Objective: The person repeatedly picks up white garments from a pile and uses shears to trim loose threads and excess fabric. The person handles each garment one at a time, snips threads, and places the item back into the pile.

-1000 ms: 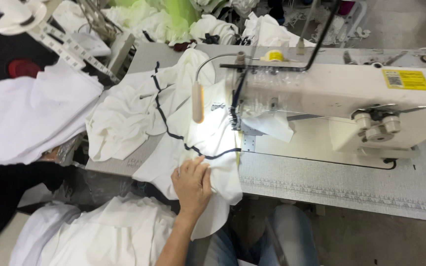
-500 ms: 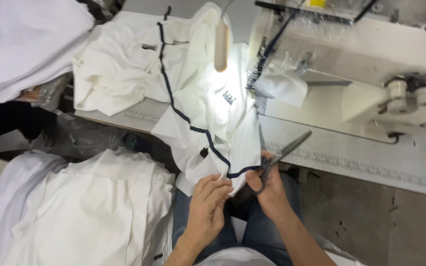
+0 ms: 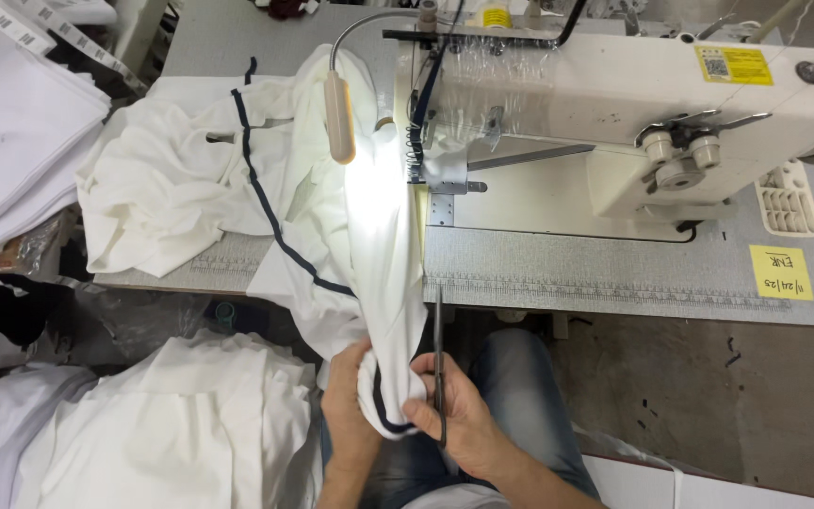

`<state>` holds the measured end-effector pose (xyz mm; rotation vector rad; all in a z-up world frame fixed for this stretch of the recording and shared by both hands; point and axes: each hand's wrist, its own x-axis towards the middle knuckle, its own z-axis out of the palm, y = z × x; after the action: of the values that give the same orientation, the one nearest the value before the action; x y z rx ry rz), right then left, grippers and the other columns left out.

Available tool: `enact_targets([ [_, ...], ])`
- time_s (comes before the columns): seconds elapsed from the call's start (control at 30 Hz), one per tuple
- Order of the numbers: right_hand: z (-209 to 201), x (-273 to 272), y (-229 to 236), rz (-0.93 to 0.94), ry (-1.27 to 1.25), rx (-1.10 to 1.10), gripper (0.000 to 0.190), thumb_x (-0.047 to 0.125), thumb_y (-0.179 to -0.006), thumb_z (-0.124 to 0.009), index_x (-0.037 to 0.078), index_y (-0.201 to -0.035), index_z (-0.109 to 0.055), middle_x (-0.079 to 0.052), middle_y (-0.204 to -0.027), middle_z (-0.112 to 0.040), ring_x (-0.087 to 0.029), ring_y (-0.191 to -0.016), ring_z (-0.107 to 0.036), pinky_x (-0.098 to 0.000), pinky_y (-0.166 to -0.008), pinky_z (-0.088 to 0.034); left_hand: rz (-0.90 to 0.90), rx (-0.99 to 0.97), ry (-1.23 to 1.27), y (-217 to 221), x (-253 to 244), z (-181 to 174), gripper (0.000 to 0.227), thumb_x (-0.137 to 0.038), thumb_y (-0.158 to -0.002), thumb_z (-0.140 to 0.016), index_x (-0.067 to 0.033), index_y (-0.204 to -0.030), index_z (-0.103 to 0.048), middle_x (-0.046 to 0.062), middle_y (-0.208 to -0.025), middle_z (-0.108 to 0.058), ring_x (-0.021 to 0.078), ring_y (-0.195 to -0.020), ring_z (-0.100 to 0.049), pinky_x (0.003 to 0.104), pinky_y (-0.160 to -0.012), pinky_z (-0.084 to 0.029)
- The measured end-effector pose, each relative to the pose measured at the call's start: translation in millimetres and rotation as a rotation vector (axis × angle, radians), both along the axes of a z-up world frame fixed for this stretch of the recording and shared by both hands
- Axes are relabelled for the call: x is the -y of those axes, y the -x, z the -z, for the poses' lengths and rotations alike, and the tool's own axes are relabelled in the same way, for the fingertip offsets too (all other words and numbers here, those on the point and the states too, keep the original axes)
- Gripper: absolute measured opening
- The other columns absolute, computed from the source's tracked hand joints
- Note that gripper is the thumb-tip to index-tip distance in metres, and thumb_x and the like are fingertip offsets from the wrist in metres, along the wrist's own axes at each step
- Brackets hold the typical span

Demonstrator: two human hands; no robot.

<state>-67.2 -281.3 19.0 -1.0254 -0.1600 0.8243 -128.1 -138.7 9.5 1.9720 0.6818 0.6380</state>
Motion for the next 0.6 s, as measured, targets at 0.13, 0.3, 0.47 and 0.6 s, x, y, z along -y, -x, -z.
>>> enact_targets([
  [0.13,-15,-9,-25,0.045,0.098,0.186,0.043,0.019,-0.092,-0.072,0.009,-0.124,-0.046,-0.007,-0.103,-0.058,-0.017,-0.095,-0.065,-0.0308,-0.085,-0.056,0.247,0.096,-0.042,22,-13,-16,0.05,-0.028,-0.076,-0.08,-0.0121,-0.122,-0.066,0.005,-0.106,-0.072,0.0189,-0.093,-0.071,0.029,-0.082,-0.051],
  [0.3,-34,-56,-61,0.131,0.293,0.472,0.044,0.033,-0.091,-0.071,0.017,-0.124,-0.047,-0.006,-0.129,-0.053,-0.017,-0.123,-0.052,-0.0317,-0.109,-0.039,0.255,0.051,0.114,46,2,-7,0.036,0.003,-0.081,-0.056,-0.012,-0.111,-0.069,0.001,-0.091,-0.072,0.0167,-0.082,-0.07,0.029,-0.073,-0.05],
  [0.47,-102,-119,-20,-0.227,0.341,0.626,0.036,-0.003,-0.096,-0.057,0.007,-0.13,-0.052,-0.002,-0.086,-0.059,-0.007,-0.061,-0.057,-0.0181,-0.049,-0.051,-0.231,-0.083,0.58,54,9,21,0.049,-0.015,-0.069,-0.09,-0.0071,-0.115,-0.076,0.008,-0.108,-0.083,0.0146,-0.099,-0.075,0.032,-0.093,-0.058],
  [0.6,-103,-131,48,-1.245,0.194,0.912,0.085,0.006,-0.075,-0.042,0.029,-0.156,-0.032,-0.014,-0.15,-0.057,-0.035,-0.123,-0.062,-0.038,-0.105,-0.045,-0.257,-0.012,0.721,59,-3,26,0.046,-0.013,-0.073,-0.086,-0.0049,-0.117,-0.074,0.01,-0.11,-0.081,0.0168,-0.1,-0.073,0.033,-0.094,-0.057],
])
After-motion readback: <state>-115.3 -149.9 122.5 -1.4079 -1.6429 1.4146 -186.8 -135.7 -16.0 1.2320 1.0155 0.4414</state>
